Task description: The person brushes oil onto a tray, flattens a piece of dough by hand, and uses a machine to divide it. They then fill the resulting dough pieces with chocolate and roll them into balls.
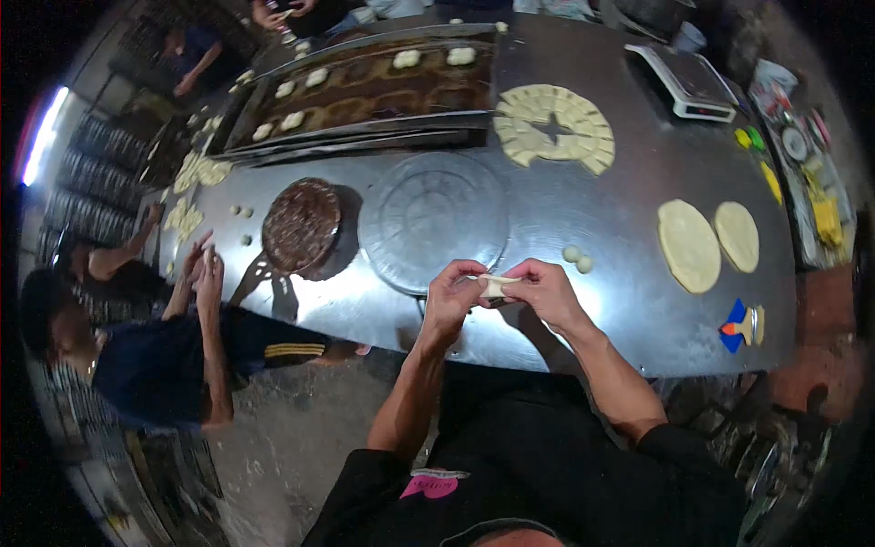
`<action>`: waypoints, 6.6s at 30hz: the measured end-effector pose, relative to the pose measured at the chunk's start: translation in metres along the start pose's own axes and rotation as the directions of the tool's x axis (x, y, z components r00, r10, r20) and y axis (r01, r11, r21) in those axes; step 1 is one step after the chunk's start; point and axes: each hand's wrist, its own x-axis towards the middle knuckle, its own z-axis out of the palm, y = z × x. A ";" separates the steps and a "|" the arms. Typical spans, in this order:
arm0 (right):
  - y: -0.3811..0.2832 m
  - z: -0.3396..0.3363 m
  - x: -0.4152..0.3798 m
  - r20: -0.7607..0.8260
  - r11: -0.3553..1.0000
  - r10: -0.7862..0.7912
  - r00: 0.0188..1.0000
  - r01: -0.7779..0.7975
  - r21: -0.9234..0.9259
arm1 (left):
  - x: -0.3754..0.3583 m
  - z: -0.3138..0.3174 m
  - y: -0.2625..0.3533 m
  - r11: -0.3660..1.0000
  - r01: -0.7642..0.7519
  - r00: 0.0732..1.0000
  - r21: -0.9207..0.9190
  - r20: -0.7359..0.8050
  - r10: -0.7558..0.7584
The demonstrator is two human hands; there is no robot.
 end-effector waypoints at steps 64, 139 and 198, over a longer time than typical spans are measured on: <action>-0.055 0.047 -0.007 0.301 0.486 -0.595 0.745 0.632 -0.604 | -0.043 -0.014 0.005 0.804 -0.301 0.949 -0.513 -0.078 0.305; 0.118 -0.126 -0.100 -0.234 0.482 -0.646 0.727 0.151 -0.863 | 0.034 0.026 -0.028 0.865 0.258 0.954 -0.430 0.257 -0.156; 0.005 0.313 0.281 0.845 0.017 0.054 0.532 0.846 -0.533 | -0.138 -0.225 -0.082 0.984 0.140 0.643 0.111 -0.766 -0.005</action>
